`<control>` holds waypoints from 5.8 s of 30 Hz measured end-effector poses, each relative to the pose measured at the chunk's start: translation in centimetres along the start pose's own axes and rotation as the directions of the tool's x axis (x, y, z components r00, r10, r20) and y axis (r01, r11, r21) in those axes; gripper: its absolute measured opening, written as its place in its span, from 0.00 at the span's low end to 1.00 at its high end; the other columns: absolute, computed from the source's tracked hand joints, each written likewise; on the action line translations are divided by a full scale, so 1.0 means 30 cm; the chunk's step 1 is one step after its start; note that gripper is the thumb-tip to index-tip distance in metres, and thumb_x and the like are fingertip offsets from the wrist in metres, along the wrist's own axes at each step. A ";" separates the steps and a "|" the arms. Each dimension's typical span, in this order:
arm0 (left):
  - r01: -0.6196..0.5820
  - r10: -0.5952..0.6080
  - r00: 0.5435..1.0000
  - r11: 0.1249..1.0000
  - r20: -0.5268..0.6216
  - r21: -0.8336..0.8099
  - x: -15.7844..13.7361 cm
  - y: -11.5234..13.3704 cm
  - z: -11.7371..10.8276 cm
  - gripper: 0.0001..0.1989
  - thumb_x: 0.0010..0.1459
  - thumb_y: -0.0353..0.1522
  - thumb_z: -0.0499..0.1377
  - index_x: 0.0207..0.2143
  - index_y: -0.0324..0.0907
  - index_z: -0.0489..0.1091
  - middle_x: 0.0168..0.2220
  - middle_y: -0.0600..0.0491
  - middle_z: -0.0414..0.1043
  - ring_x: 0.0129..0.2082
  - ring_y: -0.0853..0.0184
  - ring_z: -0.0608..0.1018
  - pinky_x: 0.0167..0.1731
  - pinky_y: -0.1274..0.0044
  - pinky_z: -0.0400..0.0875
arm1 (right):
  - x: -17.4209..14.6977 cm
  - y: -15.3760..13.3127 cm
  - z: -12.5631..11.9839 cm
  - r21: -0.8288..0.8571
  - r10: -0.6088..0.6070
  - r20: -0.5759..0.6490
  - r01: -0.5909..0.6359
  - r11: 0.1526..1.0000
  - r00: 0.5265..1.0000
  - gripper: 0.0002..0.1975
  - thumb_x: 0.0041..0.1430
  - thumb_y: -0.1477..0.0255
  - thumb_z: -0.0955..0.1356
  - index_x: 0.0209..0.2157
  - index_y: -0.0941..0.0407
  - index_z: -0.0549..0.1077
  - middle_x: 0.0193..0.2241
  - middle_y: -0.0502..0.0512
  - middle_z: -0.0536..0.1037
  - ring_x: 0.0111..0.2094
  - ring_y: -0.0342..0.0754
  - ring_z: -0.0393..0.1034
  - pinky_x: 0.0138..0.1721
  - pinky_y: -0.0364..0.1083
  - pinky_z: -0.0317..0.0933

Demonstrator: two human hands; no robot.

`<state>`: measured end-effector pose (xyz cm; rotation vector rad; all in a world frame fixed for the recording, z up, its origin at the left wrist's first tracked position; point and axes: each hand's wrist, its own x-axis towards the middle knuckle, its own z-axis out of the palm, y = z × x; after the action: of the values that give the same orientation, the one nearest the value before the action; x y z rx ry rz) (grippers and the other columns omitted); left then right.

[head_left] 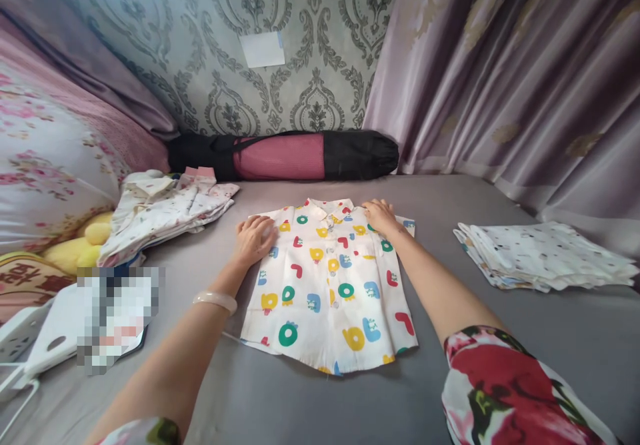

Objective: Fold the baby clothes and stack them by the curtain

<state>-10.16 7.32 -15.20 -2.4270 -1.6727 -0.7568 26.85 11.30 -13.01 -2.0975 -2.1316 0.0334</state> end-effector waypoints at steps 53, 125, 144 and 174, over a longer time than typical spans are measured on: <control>0.441 -0.400 0.864 0.894 0.307 -0.078 -0.435 0.148 -0.229 0.22 0.48 0.53 0.57 0.20 0.44 0.70 0.43 0.44 0.69 0.48 0.51 0.70 0.50 0.62 0.64 | -0.857 -0.009 -0.105 0.184 0.094 0.100 -0.111 0.977 0.991 0.11 0.60 0.63 0.64 0.25 0.52 0.63 0.30 0.53 0.74 0.31 0.48 0.68 0.30 0.44 0.53; -0.058 0.074 0.889 0.997 0.451 -0.049 -0.319 0.642 -0.132 0.25 0.67 0.42 0.43 0.58 0.37 0.61 0.65 0.40 0.54 0.66 0.50 0.55 0.61 0.55 0.52 | -0.657 -0.169 -0.075 0.282 -0.476 0.057 0.444 0.851 0.877 0.24 0.68 0.69 0.52 0.58 0.54 0.68 0.63 0.57 0.62 0.65 0.50 0.52 0.64 0.54 0.50; -0.159 0.193 0.892 0.980 0.409 -0.117 -0.355 0.659 -0.046 0.35 0.65 0.51 0.40 0.66 0.39 0.52 0.68 0.41 0.45 0.68 0.50 0.47 0.63 0.52 0.47 | -0.176 -0.184 0.063 0.008 -0.078 0.107 0.077 0.997 0.991 0.32 0.66 0.64 0.49 0.66 0.68 0.49 0.68 0.64 0.48 0.68 0.54 0.39 0.66 0.57 0.33; -0.229 0.285 0.845 0.958 0.453 -0.175 -0.359 0.627 -0.082 0.45 0.58 0.59 0.44 0.65 0.35 0.51 0.69 0.36 0.40 0.69 0.49 0.44 0.63 0.52 0.42 | -0.652 -0.108 -0.014 0.122 -0.370 0.093 0.358 0.926 0.924 0.30 0.68 0.59 0.52 0.67 0.56 0.51 0.69 0.60 0.45 0.69 0.53 0.35 0.66 0.59 0.34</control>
<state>2.96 -10.10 -14.24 -3.0235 -1.4014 -0.2296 23.89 -8.28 -13.98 -1.6491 -2.4959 0.2207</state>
